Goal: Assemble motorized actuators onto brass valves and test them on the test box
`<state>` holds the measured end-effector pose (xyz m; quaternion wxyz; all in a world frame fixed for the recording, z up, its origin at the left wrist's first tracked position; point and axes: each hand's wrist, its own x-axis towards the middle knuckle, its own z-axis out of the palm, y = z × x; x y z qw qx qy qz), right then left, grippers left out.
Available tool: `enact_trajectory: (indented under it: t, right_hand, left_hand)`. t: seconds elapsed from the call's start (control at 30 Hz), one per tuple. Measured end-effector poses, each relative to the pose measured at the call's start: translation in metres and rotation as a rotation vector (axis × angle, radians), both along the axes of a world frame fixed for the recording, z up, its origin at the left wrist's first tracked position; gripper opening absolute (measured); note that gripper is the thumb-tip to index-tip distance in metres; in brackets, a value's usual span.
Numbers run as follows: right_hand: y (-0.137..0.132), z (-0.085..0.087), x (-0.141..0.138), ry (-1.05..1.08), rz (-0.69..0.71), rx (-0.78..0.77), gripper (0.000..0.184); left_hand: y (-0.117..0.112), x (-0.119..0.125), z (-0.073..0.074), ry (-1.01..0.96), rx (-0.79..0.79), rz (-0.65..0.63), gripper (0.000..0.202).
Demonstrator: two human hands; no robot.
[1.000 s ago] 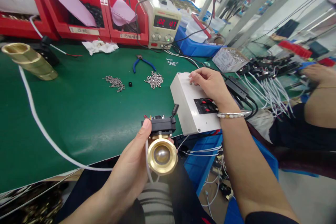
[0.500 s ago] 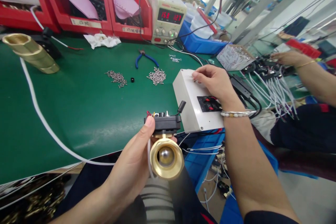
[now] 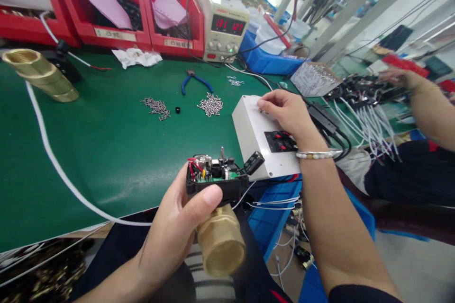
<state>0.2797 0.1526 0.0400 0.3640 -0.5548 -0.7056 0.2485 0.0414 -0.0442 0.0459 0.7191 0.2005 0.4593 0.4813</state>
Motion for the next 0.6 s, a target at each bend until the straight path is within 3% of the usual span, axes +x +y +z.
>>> enact_trajectory:
  t: [0.2, 0.6]
  right_hand:
    - [-0.004, 0.005, -0.005, -0.001, -0.016, -0.029, 0.013]
    - [-0.008, 0.012, -0.011, 0.006, -0.051, -0.073, 0.007]
  left_hand:
    - [-0.003, 0.002, 0.000, -0.004, 0.119, 0.017, 0.046]
    - [-0.007, 0.005, -0.001, -0.002, 0.138, 0.045, 0.048]
